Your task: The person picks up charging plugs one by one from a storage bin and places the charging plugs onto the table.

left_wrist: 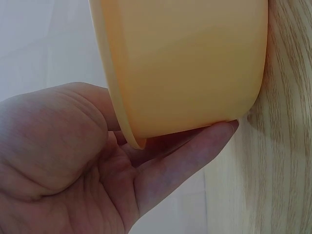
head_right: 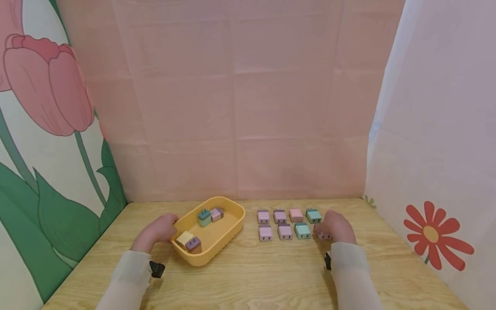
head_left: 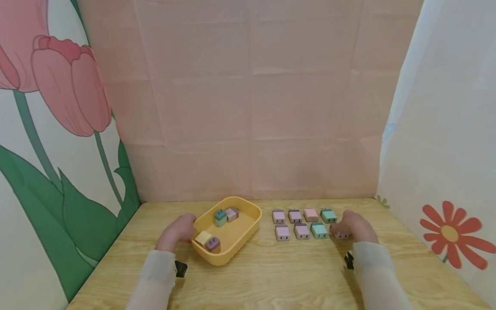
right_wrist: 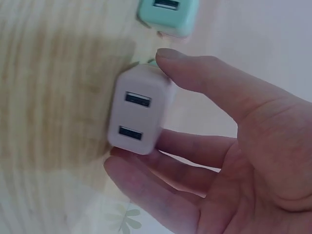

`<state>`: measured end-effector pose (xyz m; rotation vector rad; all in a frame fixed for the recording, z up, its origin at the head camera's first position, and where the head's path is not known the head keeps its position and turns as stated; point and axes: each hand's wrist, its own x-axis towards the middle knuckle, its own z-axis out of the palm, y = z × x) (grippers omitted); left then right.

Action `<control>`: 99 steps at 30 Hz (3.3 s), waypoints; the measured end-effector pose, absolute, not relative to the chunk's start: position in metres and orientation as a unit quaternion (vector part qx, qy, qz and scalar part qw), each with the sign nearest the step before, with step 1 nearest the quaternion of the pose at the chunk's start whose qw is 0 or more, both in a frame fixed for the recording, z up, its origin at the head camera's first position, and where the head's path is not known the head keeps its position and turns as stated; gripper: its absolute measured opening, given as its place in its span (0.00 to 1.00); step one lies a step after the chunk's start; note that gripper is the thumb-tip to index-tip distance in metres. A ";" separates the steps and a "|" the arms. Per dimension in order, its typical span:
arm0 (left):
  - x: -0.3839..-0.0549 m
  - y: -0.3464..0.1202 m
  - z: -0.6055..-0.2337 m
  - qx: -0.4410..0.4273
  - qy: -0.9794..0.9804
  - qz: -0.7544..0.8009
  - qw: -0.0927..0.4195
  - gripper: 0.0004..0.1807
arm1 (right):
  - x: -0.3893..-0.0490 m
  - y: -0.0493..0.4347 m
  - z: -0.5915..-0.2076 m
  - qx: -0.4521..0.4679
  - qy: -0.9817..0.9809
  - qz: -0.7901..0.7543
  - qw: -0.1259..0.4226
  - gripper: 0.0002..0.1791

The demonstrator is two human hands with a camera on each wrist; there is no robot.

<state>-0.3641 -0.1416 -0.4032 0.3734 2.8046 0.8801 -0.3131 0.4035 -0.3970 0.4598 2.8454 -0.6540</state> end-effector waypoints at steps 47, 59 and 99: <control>-0.366 -0.141 -0.403 0.140 0.949 0.273 0.072 0.16 | -0.280 0.264 -0.305 -0.034 0.981 -0.167 -0.090 0.29; -0.363 -0.137 -0.402 0.130 0.945 0.287 0.083 0.16 | -0.288 0.115 -0.324 -0.150 0.959 -0.231 -0.061 0.22; -0.360 -0.137 -0.402 0.131 0.942 0.298 0.078 0.17 | -0.305 0.053 -0.392 -0.178 0.970 -0.166 0.017 0.08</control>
